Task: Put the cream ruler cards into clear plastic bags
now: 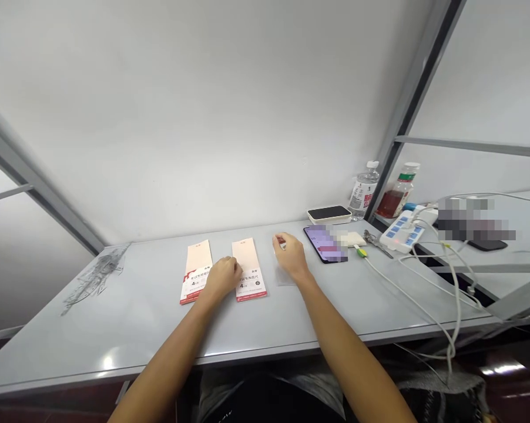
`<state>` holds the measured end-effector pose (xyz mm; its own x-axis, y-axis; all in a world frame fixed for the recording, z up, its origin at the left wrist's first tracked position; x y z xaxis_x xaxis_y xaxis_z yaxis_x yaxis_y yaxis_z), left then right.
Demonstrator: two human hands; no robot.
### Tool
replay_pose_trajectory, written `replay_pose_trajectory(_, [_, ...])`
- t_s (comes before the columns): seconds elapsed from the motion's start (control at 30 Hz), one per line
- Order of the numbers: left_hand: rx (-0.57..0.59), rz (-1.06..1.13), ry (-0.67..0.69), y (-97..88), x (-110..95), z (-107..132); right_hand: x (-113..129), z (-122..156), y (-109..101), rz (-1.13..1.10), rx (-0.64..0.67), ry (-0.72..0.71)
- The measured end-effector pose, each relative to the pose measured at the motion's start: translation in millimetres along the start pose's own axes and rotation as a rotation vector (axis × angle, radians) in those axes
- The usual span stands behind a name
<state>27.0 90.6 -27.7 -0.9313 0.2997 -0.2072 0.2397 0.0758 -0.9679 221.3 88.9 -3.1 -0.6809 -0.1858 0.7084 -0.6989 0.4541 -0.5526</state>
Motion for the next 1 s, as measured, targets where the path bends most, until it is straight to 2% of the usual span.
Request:
replay_pose_trajectory(0.07, [-0.002, 0.026, 0.003, -1.7, 1, 0, 13, 6, 5, -0.092, 0.000, -0.057])
replay_pose_trajectory(0.17, [-0.040, 0.087, -0.009, -8.9, 4, 1, 27, 16, 18, -0.091, 0.066, -0.102])
replay_pose_trajectory(0.33, [-0.136, 0.275, -0.015, -28.2, 8, 5, 29, 22, 24, -0.167, 0.079, 0.023])
replay_pose_trajectory(0.4, [-0.133, 0.338, 0.034, -31.1, 4, 7, 30, 22, 29, -0.305, 0.163, 0.088])
replay_pose_trajectory(0.5, [-0.115, 0.473, 0.128, -31.4, -6, 9, 32, 26, 42, -0.558, 0.400, 0.194])
replay_pose_trajectory(0.57, [-0.094, 0.535, 0.156, -30.0, -10, 11, 32, 29, 47, -0.631, 0.500, 0.256])
replay_pose_trajectory(0.77, [0.012, 0.493, 0.192, -25.6, -14, 15, 28, 32, 47, -0.542, 0.557, 0.290])
replay_pose_trajectory(1.0, [0.028, 0.351, 0.211, -26.8, -16, 16, 31, 35, 48, -0.462, 0.620, 0.236])
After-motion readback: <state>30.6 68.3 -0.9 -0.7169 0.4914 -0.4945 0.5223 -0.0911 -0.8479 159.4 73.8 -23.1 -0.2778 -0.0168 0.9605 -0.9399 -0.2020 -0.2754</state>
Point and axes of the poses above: each hand's wrist, its own z-axis away from the middle knuckle, its own y-axis out of the palm, x = y × z, the point moved 7 cm from there along -z, towards the middle knuckle, and after that the axes turned 1 degree about z, right-handed, at the moved point
